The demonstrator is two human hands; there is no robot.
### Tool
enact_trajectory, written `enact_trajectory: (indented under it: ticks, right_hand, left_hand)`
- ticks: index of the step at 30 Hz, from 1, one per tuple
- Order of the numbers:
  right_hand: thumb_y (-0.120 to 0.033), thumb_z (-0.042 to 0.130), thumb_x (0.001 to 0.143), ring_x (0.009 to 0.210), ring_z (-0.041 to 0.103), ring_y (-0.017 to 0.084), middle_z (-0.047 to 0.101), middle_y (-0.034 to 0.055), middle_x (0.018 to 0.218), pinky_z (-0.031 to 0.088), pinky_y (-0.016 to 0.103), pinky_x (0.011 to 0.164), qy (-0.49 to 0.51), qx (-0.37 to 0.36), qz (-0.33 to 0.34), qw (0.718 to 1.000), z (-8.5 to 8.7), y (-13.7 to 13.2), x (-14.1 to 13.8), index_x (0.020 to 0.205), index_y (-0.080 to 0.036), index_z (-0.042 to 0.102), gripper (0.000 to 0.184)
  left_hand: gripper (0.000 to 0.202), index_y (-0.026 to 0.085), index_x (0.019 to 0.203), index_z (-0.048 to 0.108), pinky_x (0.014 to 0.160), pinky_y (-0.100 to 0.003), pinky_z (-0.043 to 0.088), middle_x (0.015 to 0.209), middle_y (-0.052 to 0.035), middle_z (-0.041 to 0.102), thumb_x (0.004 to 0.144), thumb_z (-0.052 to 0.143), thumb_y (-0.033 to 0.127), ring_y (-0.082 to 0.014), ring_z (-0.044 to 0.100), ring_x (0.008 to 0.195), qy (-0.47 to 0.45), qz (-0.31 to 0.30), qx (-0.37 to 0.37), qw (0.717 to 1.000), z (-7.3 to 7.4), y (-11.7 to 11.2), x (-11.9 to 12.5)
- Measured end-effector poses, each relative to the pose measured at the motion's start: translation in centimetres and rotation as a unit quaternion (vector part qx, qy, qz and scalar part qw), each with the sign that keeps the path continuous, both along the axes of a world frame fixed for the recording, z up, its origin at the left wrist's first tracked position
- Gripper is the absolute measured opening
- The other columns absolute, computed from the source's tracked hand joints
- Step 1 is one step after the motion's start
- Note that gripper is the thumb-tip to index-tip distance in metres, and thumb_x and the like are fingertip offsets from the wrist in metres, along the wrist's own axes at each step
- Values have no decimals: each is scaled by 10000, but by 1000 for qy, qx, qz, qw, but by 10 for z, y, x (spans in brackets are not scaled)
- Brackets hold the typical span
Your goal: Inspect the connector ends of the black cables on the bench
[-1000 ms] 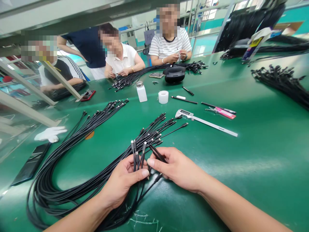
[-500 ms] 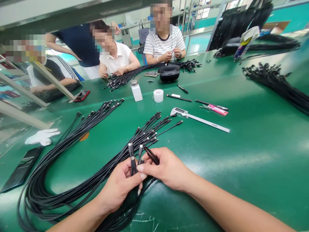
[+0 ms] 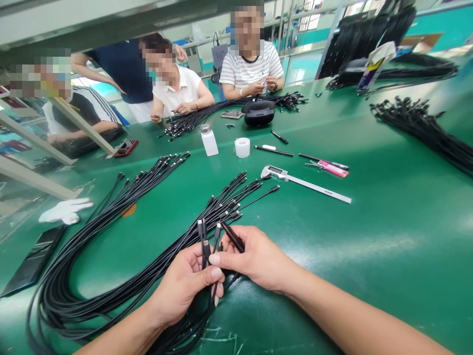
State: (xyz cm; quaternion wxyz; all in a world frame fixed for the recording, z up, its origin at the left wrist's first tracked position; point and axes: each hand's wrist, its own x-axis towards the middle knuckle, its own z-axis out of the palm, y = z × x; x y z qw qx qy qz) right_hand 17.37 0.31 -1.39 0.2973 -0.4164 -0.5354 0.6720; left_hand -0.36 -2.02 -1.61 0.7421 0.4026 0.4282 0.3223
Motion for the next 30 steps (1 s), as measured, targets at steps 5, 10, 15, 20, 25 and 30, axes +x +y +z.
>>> enact_trajectory:
  ticks: [5, 10, 15, 20, 25, 30]
  right_hand:
    - [-450, 739, 743, 668, 468, 78, 544, -11, 730, 392, 190, 628, 22, 9, -14, 1000, 4, 0, -1, 865, -135, 572, 377]
    - [-495, 658, 813, 518, 405, 32, 561, -19, 677, 365, 161, 531, 46, -29, -12, 998, 10, -2, -4, 891, -135, 587, 375]
    - [-548, 677, 773, 461, 246, 9, 455, -39, 614, 163, 154, 400, 33, -66, -6, 997, 6, -3, -4, 856, -126, 588, 440]
    - [-561, 697, 749, 465, 240, 15, 387, -63, 571, 157, 157, 412, 44, -89, -7, 995, 2, 0, -3, 843, -138, 542, 461]
    - [-533, 761, 687, 467, 273, 12, 420, -64, 585, 194, 161, 431, 60, -68, -37, 995, 3, 1, -2, 780, -134, 532, 469]
    - [-441, 807, 655, 592, 374, 40, 463, -45, 638, 295, 161, 548, 39, -29, -74, 996, -1, 0, -2, 709, -130, 484, 451]
  left_hand:
    - [374, 114, 905, 569, 500, -195, 498, 601, 0, 603, 702, 789, 337, -103, 609, 496, 7, -21, 1, 1000, 1, -1, 1]
    - [400, 136, 795, 532, 500, -192, 488, 586, 24, 563, 646, 824, 364, -94, 594, 489, 0, -22, -14, 1000, -1, -6, 2]
    - [462, 107, 813, 579, 537, -197, 478, 616, 3, 562, 597, 845, 418, -63, 541, 497, -19, 10, 17, 1000, -10, -3, 2]
    - [381, 89, 834, 612, 596, -241, 489, 641, -37, 594, 723, 748, 427, -101, 573, 563, -32, 49, 36, 998, -10, 1, -2]
    - [283, 83, 881, 657, 651, -225, 473, 697, -34, 601, 783, 704, 344, -94, 569, 628, -14, 44, 27, 999, 0, 2, -5]
    - [325, 99, 913, 659, 629, -224, 479, 725, -24, 593, 757, 735, 374, -96, 557, 642, 4, 33, 17, 999, 1, 4, -5]
